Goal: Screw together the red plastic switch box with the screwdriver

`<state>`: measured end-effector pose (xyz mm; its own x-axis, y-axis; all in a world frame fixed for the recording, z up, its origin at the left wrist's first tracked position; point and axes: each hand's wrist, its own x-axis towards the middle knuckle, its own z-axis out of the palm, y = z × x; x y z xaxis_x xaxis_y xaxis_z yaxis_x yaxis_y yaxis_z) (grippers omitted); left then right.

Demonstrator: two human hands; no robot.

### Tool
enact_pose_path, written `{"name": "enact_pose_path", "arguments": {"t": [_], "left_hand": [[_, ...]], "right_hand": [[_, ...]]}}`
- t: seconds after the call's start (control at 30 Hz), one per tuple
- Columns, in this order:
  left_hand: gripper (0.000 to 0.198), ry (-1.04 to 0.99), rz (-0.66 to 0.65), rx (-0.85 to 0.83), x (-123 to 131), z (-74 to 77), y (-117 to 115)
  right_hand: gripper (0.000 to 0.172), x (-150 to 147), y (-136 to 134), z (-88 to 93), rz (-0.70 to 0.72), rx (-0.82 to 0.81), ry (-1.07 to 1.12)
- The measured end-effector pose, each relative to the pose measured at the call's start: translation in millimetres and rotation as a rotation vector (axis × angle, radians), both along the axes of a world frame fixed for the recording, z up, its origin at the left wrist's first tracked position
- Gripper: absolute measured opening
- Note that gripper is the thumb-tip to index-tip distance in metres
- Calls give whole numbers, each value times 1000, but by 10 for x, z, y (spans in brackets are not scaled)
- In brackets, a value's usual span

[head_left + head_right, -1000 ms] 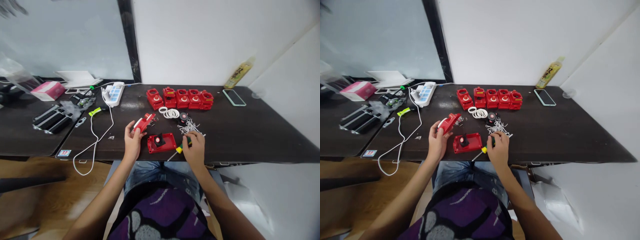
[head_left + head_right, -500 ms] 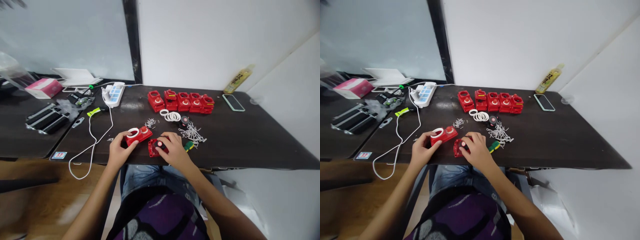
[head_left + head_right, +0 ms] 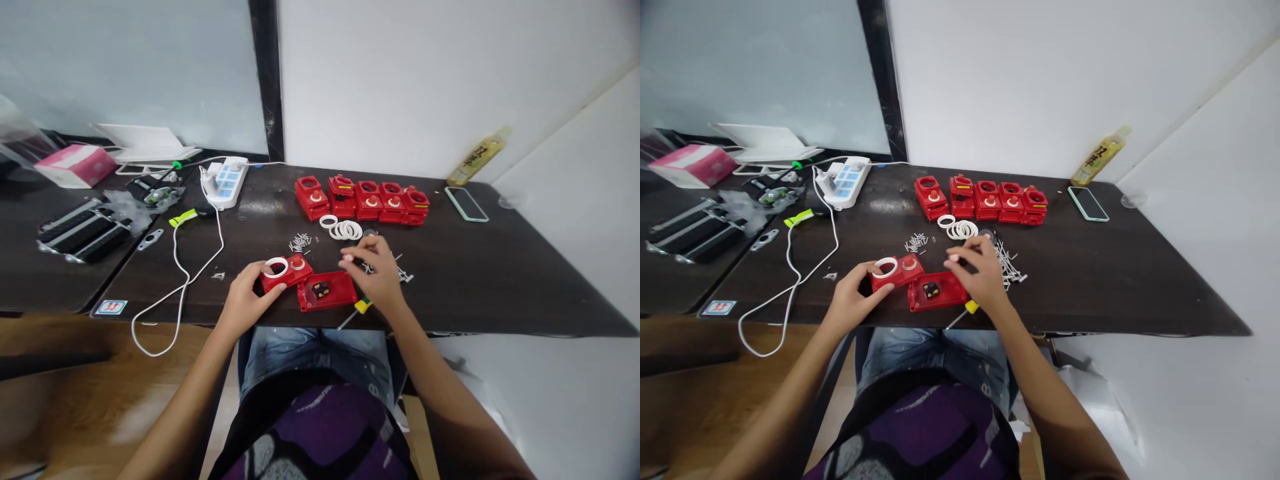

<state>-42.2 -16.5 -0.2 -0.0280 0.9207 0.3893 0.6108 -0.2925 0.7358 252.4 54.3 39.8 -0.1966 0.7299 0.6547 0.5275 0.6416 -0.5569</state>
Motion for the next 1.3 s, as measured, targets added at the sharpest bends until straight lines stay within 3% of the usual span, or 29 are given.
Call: {"name": "enact_pose_path", "arguments": {"t": [0.1, 0.27, 0.63, 0.9, 1.03, 1.17, 1.3], "left_hand": [[24, 9, 3, -9, 7, -2, 13], [26, 25, 24, -31, 11, 7, 35], [25, 27, 29, -53, 4, 6, 55], [26, 20, 23, -67, 9, 13, 57], [25, 18, 23, -69, 13, 25, 56], [25, 22, 18, -75, 15, 27, 54], [24, 35, 16, -70, 13, 31, 50]], "right_hand": [[10, 290, 372, -11, -174, -31, 25], [11, 636, 822, -136, -226, -115, -87], [17, 728, 932, -340, -220, -104, -94], [32, 780, 864, -386, -192, -123, -90], [30, 761, 810, -274, -227, -66, -89], [17, 430, 423, -52, -178, 20, -91], [18, -104, -186, 86, 148, -101, -231]]}}
